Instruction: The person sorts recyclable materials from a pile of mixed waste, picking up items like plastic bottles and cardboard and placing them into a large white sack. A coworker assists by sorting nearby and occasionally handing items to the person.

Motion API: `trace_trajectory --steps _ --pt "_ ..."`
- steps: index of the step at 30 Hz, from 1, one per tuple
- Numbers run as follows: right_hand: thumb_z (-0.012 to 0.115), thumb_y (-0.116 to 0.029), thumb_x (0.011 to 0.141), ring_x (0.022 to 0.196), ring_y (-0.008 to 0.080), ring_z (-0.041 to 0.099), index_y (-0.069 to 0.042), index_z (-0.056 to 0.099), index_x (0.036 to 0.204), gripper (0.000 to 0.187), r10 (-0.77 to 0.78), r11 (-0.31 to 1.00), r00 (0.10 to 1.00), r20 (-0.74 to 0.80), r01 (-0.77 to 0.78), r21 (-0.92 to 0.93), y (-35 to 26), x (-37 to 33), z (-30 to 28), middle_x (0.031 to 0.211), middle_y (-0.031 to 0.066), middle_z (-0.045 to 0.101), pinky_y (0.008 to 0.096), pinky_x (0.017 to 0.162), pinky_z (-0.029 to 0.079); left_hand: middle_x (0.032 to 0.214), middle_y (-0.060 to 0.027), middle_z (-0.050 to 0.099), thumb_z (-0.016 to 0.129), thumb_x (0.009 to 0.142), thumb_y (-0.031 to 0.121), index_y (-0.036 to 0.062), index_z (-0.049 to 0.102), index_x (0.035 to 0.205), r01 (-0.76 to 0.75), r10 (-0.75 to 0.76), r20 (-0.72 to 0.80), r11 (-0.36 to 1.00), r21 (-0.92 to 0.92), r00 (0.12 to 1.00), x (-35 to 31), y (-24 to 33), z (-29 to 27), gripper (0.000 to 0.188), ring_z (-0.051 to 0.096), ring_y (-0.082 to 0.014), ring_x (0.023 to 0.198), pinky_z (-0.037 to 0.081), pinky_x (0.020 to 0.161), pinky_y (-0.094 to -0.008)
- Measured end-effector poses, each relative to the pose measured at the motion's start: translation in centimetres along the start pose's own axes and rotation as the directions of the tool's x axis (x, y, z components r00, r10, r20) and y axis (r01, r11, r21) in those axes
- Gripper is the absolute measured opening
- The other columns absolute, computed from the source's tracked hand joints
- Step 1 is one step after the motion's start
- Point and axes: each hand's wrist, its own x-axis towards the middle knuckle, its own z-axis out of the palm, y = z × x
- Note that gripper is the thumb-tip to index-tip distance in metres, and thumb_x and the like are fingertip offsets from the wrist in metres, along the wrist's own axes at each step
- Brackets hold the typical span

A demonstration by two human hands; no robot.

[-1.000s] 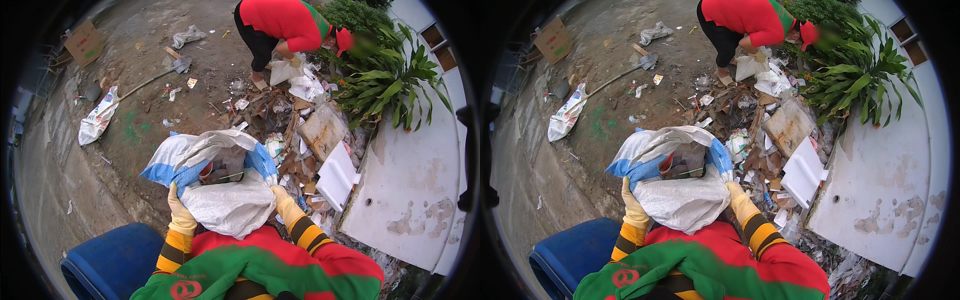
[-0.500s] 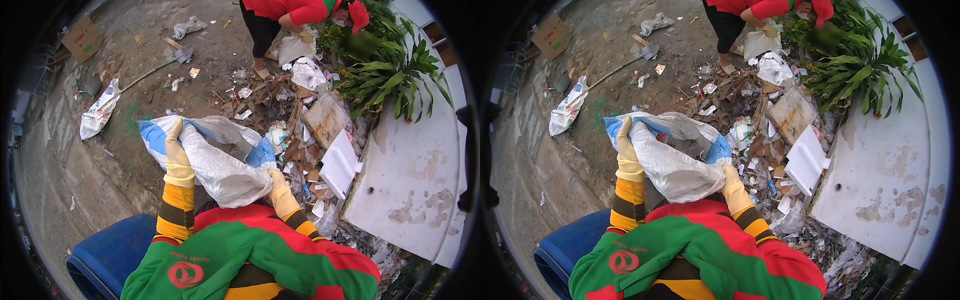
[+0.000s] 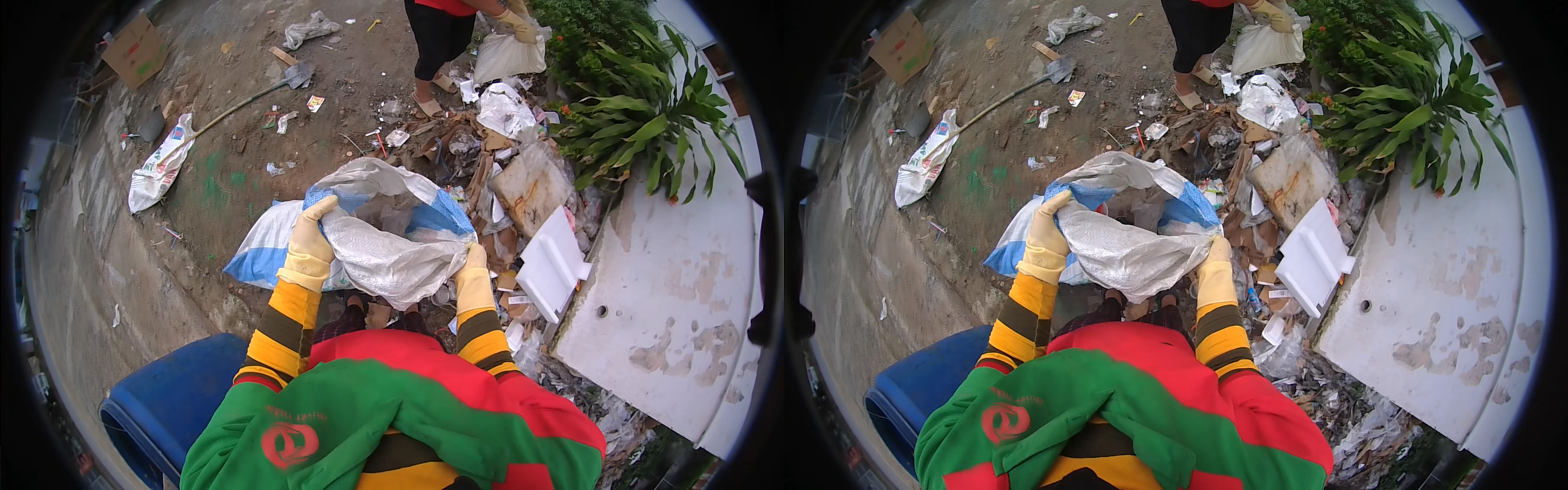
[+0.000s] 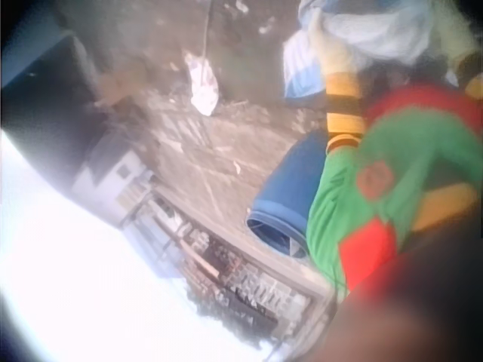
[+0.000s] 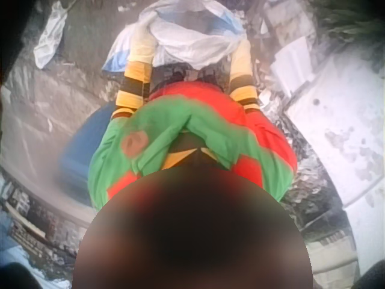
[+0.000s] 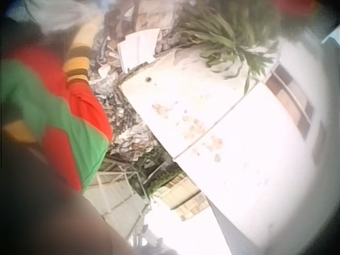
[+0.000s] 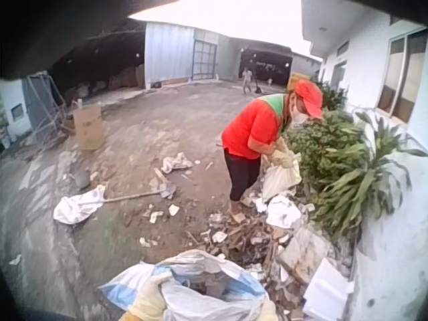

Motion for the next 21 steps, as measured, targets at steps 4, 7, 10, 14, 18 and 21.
trace_trajectory --steps 4,7,10,14,18,21 --pt "0.044 -0.029 0.098 0.101 0.0356 0.061 -0.002 0.053 0.123 0.038 0.010 0.999 0.999 -0.039 -0.012 -0.044 -2.4 4.4 1.2 0.118 0.0161 0.060 0.0511 0.088 0.050 0.094 -0.0119 0.067 0.064 0.088 0.017 0.0027 0.064 0.101 0.081 -0.082 0.036 0.996 0.035 0.996 3.4 -2.0 0.1 0.020 0.064 -0.0260 0.086 0.052 0.083 -0.0399" --pt "0.042 -0.033 0.100 0.106 0.0343 0.060 0.000 0.050 0.128 0.044 0.019 0.989 0.998 -0.064 -0.028 -0.142 -3.9 7.0 1.9 0.123 0.0155 0.059 0.0493 0.090 0.049 0.101 -0.0147 0.067 0.065 0.089 0.022 0.0007 0.063 0.106 0.158 -0.154 0.071 0.986 -0.053 0.986 5.7 -2.7 0.4 0.028 0.064 -0.0298 0.090 0.052 0.087 -0.0431" --pt "0.039 -0.037 0.101 0.112 0.0351 0.057 -0.003 0.049 0.131 0.047 0.139 0.968 0.983 -0.116 -0.160 -0.193 -5.4 8.4 1.4 0.128 0.0153 0.057 0.0522 0.096 0.044 0.095 -0.0121 0.067 0.065 0.089 0.023 0.0021 0.064 0.101 -0.226 0.171 0.162 0.871 0.436 0.972 6.8 -4.3 0.7 0.024 0.064 -0.0263 0.085 0.053 0.082 -0.0390" --pt "0.034 -0.040 0.102 0.121 0.0371 0.052 -0.007 0.049 0.134 0.049 0.198 0.977 0.977 -0.076 -0.203 -0.064 -5.9 9.3 -0.6 0.136 0.0136 0.053 0.0575 0.105 0.035 0.090 -0.0091 0.066 0.065 0.088 0.021 0.0050 0.065 0.095 0.216 -0.216 0.024 0.976 -0.025 0.976 7.5 -5.4 1.3 0.017 0.062 -0.0244 0.080 0.053 0.077 -0.0375" --pt "0.032 -0.039 0.102 0.126 0.0334 0.050 -0.005 0.048 0.135 0.049 0.180 0.983 0.984 0.018 -0.180 0.022 -5.9 9.7 -3.5 0.139 0.0124 0.052 0.0513 0.109 0.033 0.091 -0.0101 0.066 0.063 0.087 0.016 0.0039 0.064 0.097 0.219 -0.223 -0.016 0.969 -0.112 0.975 7.7 -6.5 1.9 0.015 0.062 -0.0265 0.082 0.052 0.081 -0.0432" --pt "0.032 -0.038 0.101 0.125 0.0310 0.051 -0.007 0.050 0.133 0.048 0.160 0.985 0.987 0.016 -0.160 0.056 -6.3 10.1 -4.8 0.137 0.0111 0.053 0.0482 0.107 0.035 0.093 -0.0114 0.066 0.063 0.087 0.017 0.0029 0.063 0.101 0.172 -0.171 0.018 0.983 -0.067 0.985 8.2 -7.0 2.5 0.019 0.062 -0.0282 0.084 0.051 0.083 -0.0446"
